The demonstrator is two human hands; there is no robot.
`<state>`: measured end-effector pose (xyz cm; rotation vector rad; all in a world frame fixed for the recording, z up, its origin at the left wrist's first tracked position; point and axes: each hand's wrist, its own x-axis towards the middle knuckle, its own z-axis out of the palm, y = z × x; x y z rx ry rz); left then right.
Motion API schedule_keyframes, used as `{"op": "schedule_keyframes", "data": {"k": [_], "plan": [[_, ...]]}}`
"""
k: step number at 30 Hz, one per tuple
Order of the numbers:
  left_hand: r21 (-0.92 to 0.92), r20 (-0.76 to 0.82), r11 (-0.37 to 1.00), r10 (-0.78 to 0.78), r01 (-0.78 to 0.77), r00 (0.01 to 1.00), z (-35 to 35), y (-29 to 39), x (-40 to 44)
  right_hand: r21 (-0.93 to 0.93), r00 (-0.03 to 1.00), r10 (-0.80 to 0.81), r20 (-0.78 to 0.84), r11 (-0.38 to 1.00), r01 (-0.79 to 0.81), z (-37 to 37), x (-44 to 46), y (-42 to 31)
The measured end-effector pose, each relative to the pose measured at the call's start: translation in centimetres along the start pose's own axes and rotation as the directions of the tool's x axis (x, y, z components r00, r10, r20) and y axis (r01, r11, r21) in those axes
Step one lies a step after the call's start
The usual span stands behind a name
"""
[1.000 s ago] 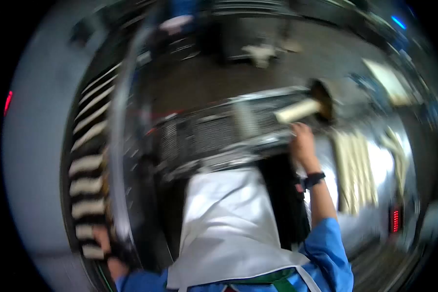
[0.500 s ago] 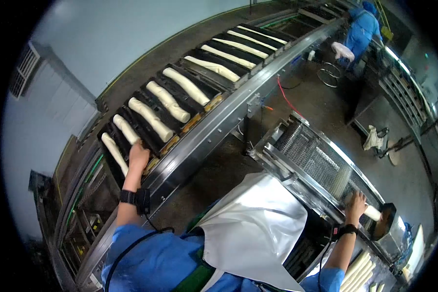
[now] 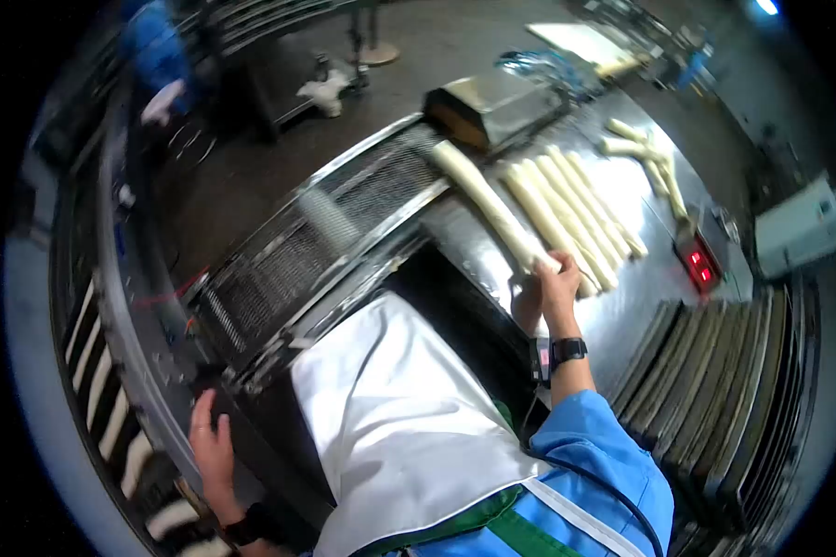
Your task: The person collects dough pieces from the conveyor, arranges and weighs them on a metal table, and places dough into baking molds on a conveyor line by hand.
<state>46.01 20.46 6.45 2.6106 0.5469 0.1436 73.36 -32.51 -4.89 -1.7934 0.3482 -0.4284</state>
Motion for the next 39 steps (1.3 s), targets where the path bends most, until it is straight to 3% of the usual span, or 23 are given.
{"op": "schedule_keyframes", "data": {"k": [1,2,3,6,10,13,14,16,17,19,21,24,26,27,31,33,35,36,37,38,39], "plan": [[-0.029,0.114,0.998,0.067,-0.064,0.991,0.6,1.1,1.3,-0.219,0.996,-0.090,-0.024,0.972,0.082,-1.9,-0.9,0.5],[-0.053,0.177,0.987,0.157,-0.150,0.972,1.6,1.7,2.5,-0.242,0.998,-0.041,-0.054,0.970,0.026,-3.7,-1.8,1.1],[-0.068,0.250,0.989,0.144,-0.130,0.957,2.2,2.5,3.8,-0.245,0.995,-0.038,-0.088,0.970,0.015,-4.7,-2.6,0.8],[-0.056,0.290,0.964,0.263,-0.258,0.920,3.4,5.8,7.7,-0.603,0.947,-0.298,-0.120,0.780,0.169,-5.8,-4.5,-0.6],[-0.090,0.335,0.935,0.352,-0.343,0.874,5.4,7.8,9.0,-0.594,0.953,-0.299,0.038,0.761,0.262,-7.3,-4.5,-0.5],[-0.090,0.396,0.948,0.317,-0.306,0.862,6.0,7.9,8.4,-0.369,0.998,0.056,0.026,0.928,-0.043,-7.7,-2.5,-1.4],[-0.041,0.435,0.961,0.265,-0.275,0.860,5.9,8.0,8.2,-0.363,0.999,0.051,0.017,0.931,-0.041,-7.5,-2.2,-2.0],[-0.047,0.458,0.963,0.256,-0.265,0.851,6.2,6.5,7.7,-0.779,0.956,-0.294,-0.011,0.602,0.176,-6.4,-2.0,-3.0],[-0.023,0.480,0.975,0.206,-0.223,0.852,6.1,6.5,7.4,-0.776,0.956,-0.295,-0.015,0.606,0.174,-5.9,-1.6,-3.0],[-0.016,0.499,0.974,0.204,-0.226,0.842,6.4,5.7,7.4,-0.744,0.815,-0.579,0.007,0.542,0.391,-4.7,-0.2,-3.1],[-0.004,0.523,0.974,0.194,-0.225,0.830,6.3,6.0,7.7,-0.687,0.805,-0.593,0.005,0.583,0.434,-3.2,1.7,-3.1],[-0.014,0.538,0.952,0.264,-0.305,0.800,6.3,9.5,9.2,-0.684,0.847,-0.523,0.093,0.585,0.437,-1.3,5.4,-2.0],[0.000,0.562,0.905,0.351,-0.425,0.749,7.3,12.0,10.4,-0.779,0.948,-0.221,0.231,0.542,0.316,-0.2,7.3,-2.3],[0.002,0.563,0.902,0.356,-0.432,0.746,8.0,13.5,11.1,-0.779,0.949,-0.221,0.224,0.544,0.310,0.1,8.0,-2.5],[-0.138,0.603,0.763,0.571,-0.632,0.557,12.0,21.7,13.9,-0.687,0.863,0.219,0.455,0.703,0.184,-0.2,10.6,-4.6],[-0.246,0.579,0.650,0.694,-0.719,0.429,14.9,25.9,14.5,-0.618,0.875,0.135,0.464,0.757,0.211,-0.4,10.2,-5.9],[-0.316,0.547,0.532,0.779,-0.786,0.307,18.2,29.5,14.6,-0.606,0.838,0.183,0.514,0.769,0.203,0.0,11.5,-4.6],[-0.340,0.533,0.458,0.813,-0.822,0.233,19.8,30.9,14.5,-0.518,0.802,0.222,0.554,0.847,0.124,-0.3,12.6,-5.7],[-0.338,0.542,0.403,0.822,-0.850,0.174,21.6,31.7,14.1,-0.471,0.721,0.423,0.550,0.869,-0.151,-1.6,13.3,-6.6],[-0.323,0.559,0.376,0.817,-0.868,0.145,22.3,33.0,13.3,-0.227,0.708,0.383,0.594,0.923,-0.310,-2.4,14.3,-4.9],[-0.310,0.572,0.350,0.811,-0.884,0.120,23.1,34.4,12.5,0.029,0.705,0.332,0.627,0.894,-0.446,-3.6,15.4,-3.1]]}}
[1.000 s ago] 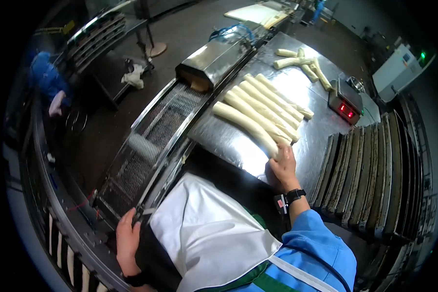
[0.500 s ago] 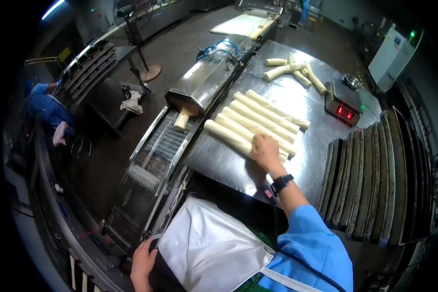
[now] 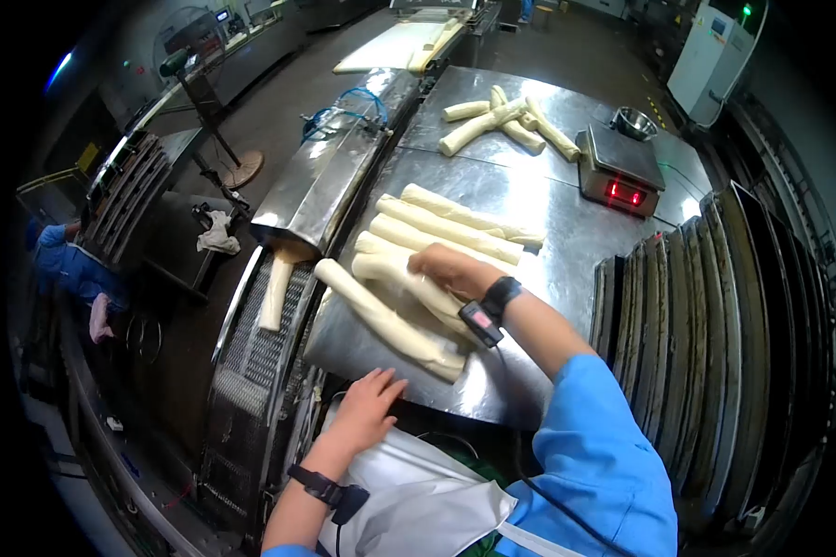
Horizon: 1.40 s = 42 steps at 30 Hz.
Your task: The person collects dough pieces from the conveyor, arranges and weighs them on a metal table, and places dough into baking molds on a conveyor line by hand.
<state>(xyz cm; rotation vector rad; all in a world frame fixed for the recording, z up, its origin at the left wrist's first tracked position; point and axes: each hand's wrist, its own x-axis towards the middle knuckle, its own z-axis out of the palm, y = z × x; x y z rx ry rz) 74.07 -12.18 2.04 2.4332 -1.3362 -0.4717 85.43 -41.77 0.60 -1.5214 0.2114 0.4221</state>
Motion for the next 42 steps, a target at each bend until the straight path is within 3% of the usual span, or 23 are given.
{"op": "schedule_keyframes", "data": {"k": [2,5,6,7,8,9,10,11,14,15,17,18,19,20,22,23,28,30,32,34,35,37,42], "plan": [[0.074,0.076,0.997,0.002,-0.008,0.997,0.7,1.3,2.4,0.323,0.988,-0.063,-0.138,0.941,0.105,-4.0,-1.1,-1.4],[0.167,0.153,0.986,-0.032,0.006,0.988,1.2,2.2,4.8,0.316,0.958,-0.188,-0.215,0.915,0.250,-13.1,-3.6,-4.9],[0.206,0.158,0.979,-0.042,0.009,0.987,1.3,2.3,5.5,0.362,0.908,-0.364,-0.208,0.834,0.417,-15.2,-6.1,-6.3],[0.219,0.151,0.976,-0.046,0.012,0.987,1.6,1.9,5.9,0.321,0.869,-0.271,-0.415,0.850,0.418,-15.3,-8.0,-9.4],[0.223,0.158,0.975,-0.036,0.000,0.987,1.4,1.7,6.1,0.258,0.808,-0.323,-0.492,0.833,0.490,-16.9,-9.8,-11.1],[0.207,0.157,0.978,-0.029,-0.004,0.987,0.9,1.5,6.3,0.183,0.660,-0.396,-0.638,0.755,0.630,-16.4,-11.5,-12.8],[0.191,0.158,0.982,-0.024,-0.007,0.987,0.3,1.4,6.2,0.153,0.712,-0.303,-0.633,0.853,0.500,-19.7,-11.0,-14.6],[0.126,0.147,0.992,-0.012,-0.006,0.989,-0.4,1.0,6.1,0.076,0.617,-0.424,-0.663,0.781,0.620,-21.8,-11.7,-14.0],[-0.002,0.035,0.996,-0.090,0.090,0.995,-1.3,-1.1,3.8,-0.041,0.416,-0.313,-0.854,0.837,0.546,-29.1,-9.8,-14.9],[-0.051,-0.001,0.987,-0.156,0.156,0.988,-1.4,-2.3,2.6,-0.040,0.411,-0.313,-0.856,0.833,0.552,-32.2,-9.1,-14.3],[-0.096,-0.053,0.946,-0.316,0.310,0.947,-1.7,-4.1,-0.3,-0.234,0.279,-0.297,-0.913,0.943,0.238,-38.3,-7.3,-11.3],[-0.096,-0.078,0.912,-0.406,0.398,0.911,-1.7,-4.9,-1.9,-0.234,0.272,-0.300,-0.914,0.939,0.250,-39.6,-6.2,-9.4],[-0.106,-0.096,0.885,-0.463,0.453,0.881,-1.5,-6.0,-3.7,-0.264,0.141,-0.266,-0.954,0.964,0.036,-40.5,-5.1,-7.3],[-0.119,-0.111,0.855,-0.517,0.505,0.849,-1.3,-7.0,-5.4,-0.248,0.001,-0.252,-0.968,0.951,-0.183,-40.9,-4.7,-5.8],[-0.021,-0.186,0.862,-0.500,0.506,0.846,-1.5,-7.9,-8.5,-0.310,-0.127,-0.405,-0.906,0.837,-0.452,-36.9,-5.4,-4.2],[-0.104,-0.079,0.796,-0.604,0.596,0.793,-3.5,-6.4,-8.3,-0.307,-0.128,-0.379,-0.916,0.871,-0.384,-35.9,-5.7,-4.1],[-0.045,-0.102,0.742,-0.669,0.669,0.736,-5.9,-5.9,-9.7,-0.302,-0.121,-0.373,-0.920,0.870,-0.389,-34.7,-5.9,-5.0],[-0.150,-0.140,0.702,-0.712,0.696,0.688,-6.5,-6.2,-9.6,-0.156,-0.173,-0.273,-0.946,0.854,-0.496,-33.5,-5.6,-6.4],[-0.065,-0.196,0.697,-0.710,0.714,0.676,-7.0,-6.9,-9.6,-0.132,-0.176,-0.275,-0.945,0.815,-0.565,-31.7,-4.6,-7.5],[0.129,-0.219,0.731,-0.638,0.670,0.738,-6.2,-9.7,-11.2,-0.321,-0.185,-0.550,-0.815,0.694,-0.645,-31.7,-2.6,-7.4],[0.129,-0.216,0.735,-0.635,0.666,0.742,-5.4,-11.0,-11.9,-0.402,-0.122,-0.581,-0.805,0.684,-0.609,-30.8,-2.2,-8.1],[-0.127,-0.382,0.657,-0.724,0.743,0.575,-4.2,-12.6,-12.8,-0.530,-0.029,-0.624,-0.781,0.688,-0.496,-28.5,-1.8,-9.8],[-0.185,-0.319,0.671,-0.732,0.718,0.602,-6.8,-9.6,-9.8,-0.613,0.048,-0.664,-0.746,0.657,-0.439,-26.5,-0.3,-10.3]]}}
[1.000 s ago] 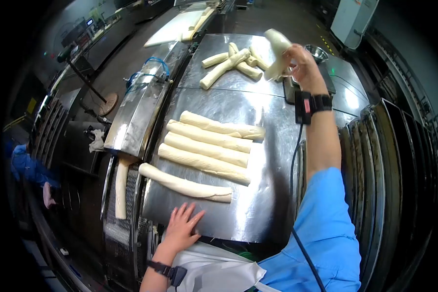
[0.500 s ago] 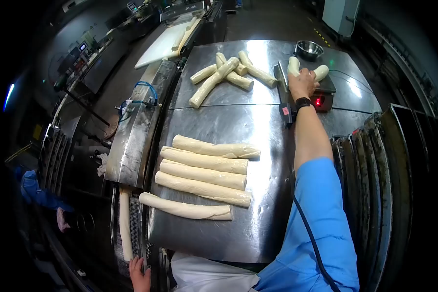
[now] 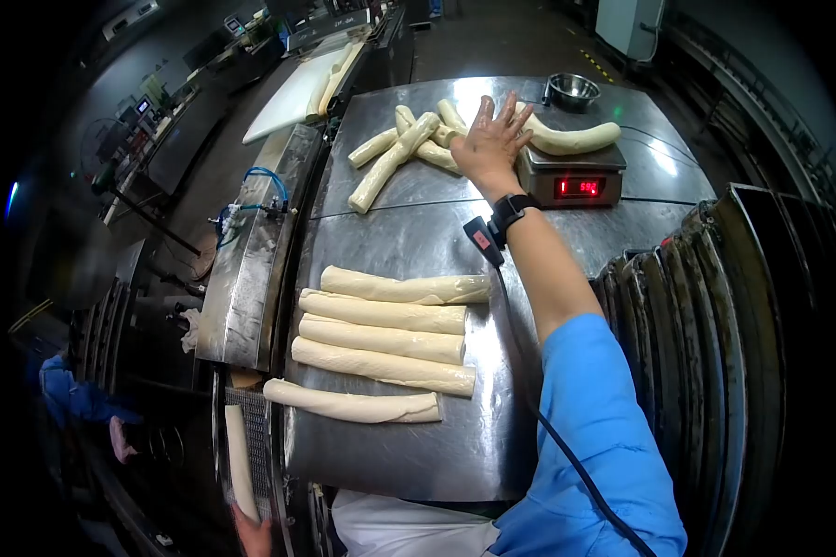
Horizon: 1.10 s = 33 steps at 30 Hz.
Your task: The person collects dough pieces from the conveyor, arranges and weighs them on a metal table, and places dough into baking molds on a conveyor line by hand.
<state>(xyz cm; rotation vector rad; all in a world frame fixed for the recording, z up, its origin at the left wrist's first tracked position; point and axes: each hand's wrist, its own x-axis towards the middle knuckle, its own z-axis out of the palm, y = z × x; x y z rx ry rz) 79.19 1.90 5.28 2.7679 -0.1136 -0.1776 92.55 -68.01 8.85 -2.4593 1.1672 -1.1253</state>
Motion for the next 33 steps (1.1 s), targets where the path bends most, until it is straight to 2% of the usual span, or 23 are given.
{"op": "schedule_keyframes", "data": {"k": [2,4,8,10,12,13,14,16,17,18,20,21,22,23,24,25,26,27,28,30,31,32,33], "plan": [[-0.074,-0.016,0.997,0.037,-0.038,0.999,-0.3,0.8,-0.4,-0.005,0.997,0.005,0.074,1.000,-0.004,-0.2,-0.2,0.1],[-0.030,0.010,0.994,-0.104,0.104,0.995,-0.4,0.3,-0.8,-0.035,0.996,0.019,0.087,0.999,-0.016,-0.2,-0.1,0.7],[-0.023,0.059,0.991,-0.128,0.129,0.990,-0.4,-2.8,-1.6,-0.120,0.995,0.042,0.090,0.992,-0.031,0.4,0.6,3.4],[-0.013,0.066,0.983,-0.181,0.182,0.981,-1.0,-2.4,-2.5,-0.190,0.986,0.085,0.147,0.980,-0.056,-0.2,1.2,4.6],[0.049,0.055,0.979,-0.201,0.199,0.978,-0.2,-7.7,-2.2,-0.393,0.982,0.132,0.132,0.917,-0.070,-0.7,1.7,6.0],[0.112,0.043,0.969,-0.225,0.219,0.973,0.2,-9.7,-2.7,-0.385,0.984,0.117,0.137,0.921,-0.056,-1.1,1.7,6.9],[0.109,-0.014,0.972,-0.206,0.206,0.978,-0.1,-8.6,-3.1,-0.372,0.972,0.159,0.174,0.924,-0.085,-1.6,1.7,7.9],[0.071,0.000,0.965,-0.255,0.254,0.967,-0.9,-6.7,-3.7,-0.342,0.943,0.215,0.252,0.932,-0.121,-2.3,1.8,9.1],[0.087,-0.140,0.976,-0.188,0.201,0.972,0.2,-8.7,-4.5,-0.357,0.950,0.183,0.253,0.930,-0.085,-2.1,2.2,9.5],[0.043,0.002,0.935,-0.352,0.351,0.936,0.6,-10.9,-4.8,-0.373,0.957,0.151,0.248,0.926,-0.050,-1.8,2.6,9.6],[0.053,-0.159,0.910,-0.399,0.411,0.903,3.6,-13.8,-6.7,-0.336,0.944,0.199,0.262,0.936,-0.104,-2.4,3.2,8.3],[0.037,-0.160,0.903,-0.418,0.428,0.894,4.4,-15.2,-7.2,-0.236,0.937,0.238,0.256,0.955,-0.178,-2.8,3.4,7.1],[0.031,-0.193,0.909,-0.403,0.416,0.895,4.8,-16.4,-7.5,-0.230,0.940,0.220,0.260,0.960,-0.161,-1.6,4.1,7.3],[0.026,-0.230,0.917,-0.383,0.399,0.895,5.2,-17.0,-7.8,0.240,0.932,0.219,0.290,0.926,-0.292,1.1,5.5,8.6],[0.020,-0.234,0.912,-0.395,0.411,0.888,5.3,-17.1,-8.0,0.644,0.922,0.203,0.330,0.666,-0.377,3.8,6.7,9.5],[-0.020,-0.225,0.902,-0.424,0.431,0.877,4.5,-15.6,-7.9,0.866,0.925,0.061,0.375,0.334,-0.372,5.8,7.1,9.6],[-0.055,-0.209,0.887,-0.458,0.458,0.864,3.5,-13.9,-8.2,0.924,0.954,0.078,0.289,0.240,-0.299,1.7,3.7,3.9],[-0.080,-0.225,0.906,-0.422,0.415,0.878,2.9,-12.3,-8.6,0.945,0.944,-0.131,0.303,0.169,-0.280,1.5,2.7,2.2],[-0.103,-0.243,0.920,-0.391,0.377,0.888,2.3,-11.1,-8.9,0.924,0.890,-0.268,0.369,0.210,-0.320,0.4,1.0,-0.6],[-0.153,-0.212,0.899,-0.435,0.410,0.875,1.8,-11.2,-8.8,0.909,0.749,-0.540,0.383,0.367,-0.200,0.4,-3.4,-5.1],[-0.390,-0.125,0.826,-0.486,0.407,0.865,0.7,-9.9,-9.1,0.907,0.637,-0.654,0.409,0.371,-0.201,-1.6,-6.4,-7.8],[-0.604,-0.038,0.694,-0.516,0.392,0.856,-0.3,-7.6,-9.4,0.907,0.536,-0.759,0.369,0.421,-0.029,-1.3,-9.3,-9.6],[-0.763,0.017,0.507,-0.606,0.402,0.796,-1.1,-4.2,-9.2,0.897,0.363,-0.821,0.441,0.412,-0.159,-1.8,-12.5,-11.3]]}}
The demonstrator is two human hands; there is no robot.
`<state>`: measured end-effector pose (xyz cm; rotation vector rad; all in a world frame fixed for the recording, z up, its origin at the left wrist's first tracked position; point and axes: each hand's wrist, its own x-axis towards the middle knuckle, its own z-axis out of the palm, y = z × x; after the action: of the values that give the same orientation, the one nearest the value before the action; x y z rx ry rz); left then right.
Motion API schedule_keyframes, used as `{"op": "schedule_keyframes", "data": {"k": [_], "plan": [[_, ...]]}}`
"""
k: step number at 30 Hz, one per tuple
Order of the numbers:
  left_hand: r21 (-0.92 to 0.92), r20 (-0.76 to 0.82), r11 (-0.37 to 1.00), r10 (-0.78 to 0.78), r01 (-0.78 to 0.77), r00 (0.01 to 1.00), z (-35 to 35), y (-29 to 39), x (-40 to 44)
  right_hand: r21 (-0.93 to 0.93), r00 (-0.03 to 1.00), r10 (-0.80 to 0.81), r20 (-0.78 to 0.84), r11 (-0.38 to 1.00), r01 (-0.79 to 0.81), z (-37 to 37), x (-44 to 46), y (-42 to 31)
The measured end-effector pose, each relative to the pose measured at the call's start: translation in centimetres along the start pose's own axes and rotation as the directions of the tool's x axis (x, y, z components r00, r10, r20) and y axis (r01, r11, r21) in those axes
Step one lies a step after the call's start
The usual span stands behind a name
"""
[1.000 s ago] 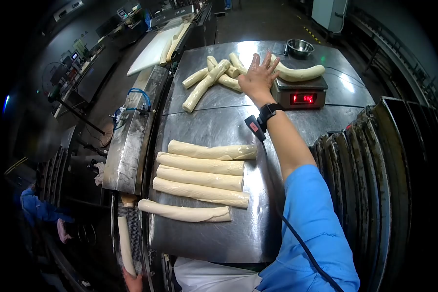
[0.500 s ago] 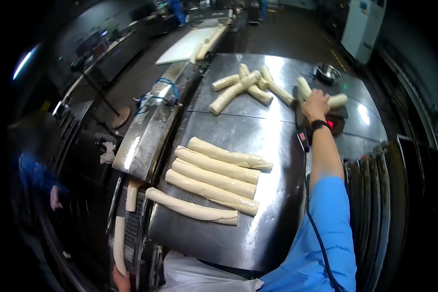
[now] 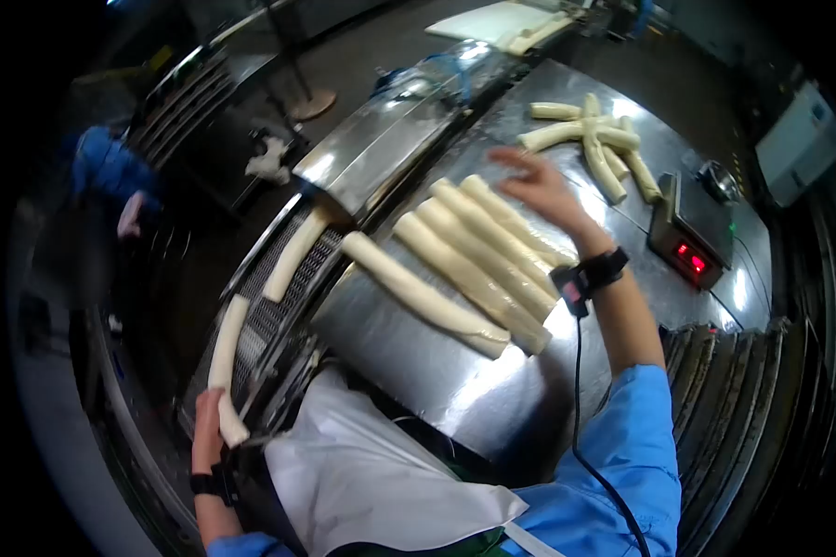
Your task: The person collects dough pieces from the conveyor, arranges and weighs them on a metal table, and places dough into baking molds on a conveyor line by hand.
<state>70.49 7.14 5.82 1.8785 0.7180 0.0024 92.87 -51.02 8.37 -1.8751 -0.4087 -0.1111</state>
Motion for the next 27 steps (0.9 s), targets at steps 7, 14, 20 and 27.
{"op": "schedule_keyframes", "data": {"k": [7,14,20,27], "plan": [[-0.271,0.294,0.957,-0.020,0.103,0.956,10.4,4.7,-2.7,-0.351,0.829,-0.089,0.552,0.877,0.327,18.0,-5.1,-1.8],[-0.014,0.698,0.781,0.455,-0.624,0.554,25.1,1.1,-3.6,-0.560,0.993,-0.085,0.078,0.820,0.114,18.9,-11.9,-3.3],[0.500,0.519,0.387,0.583,-0.775,0.625,20.9,3.5,0.2,-0.826,0.975,0.218,0.053,0.558,-0.080,15.9,-16.8,-2.1],[0.641,0.038,0.724,0.301,-0.255,0.953,8.7,1.2,7.3,-0.726,0.875,0.471,-0.111,0.563,-0.395,14.0,-14.6,-2.3]]}}
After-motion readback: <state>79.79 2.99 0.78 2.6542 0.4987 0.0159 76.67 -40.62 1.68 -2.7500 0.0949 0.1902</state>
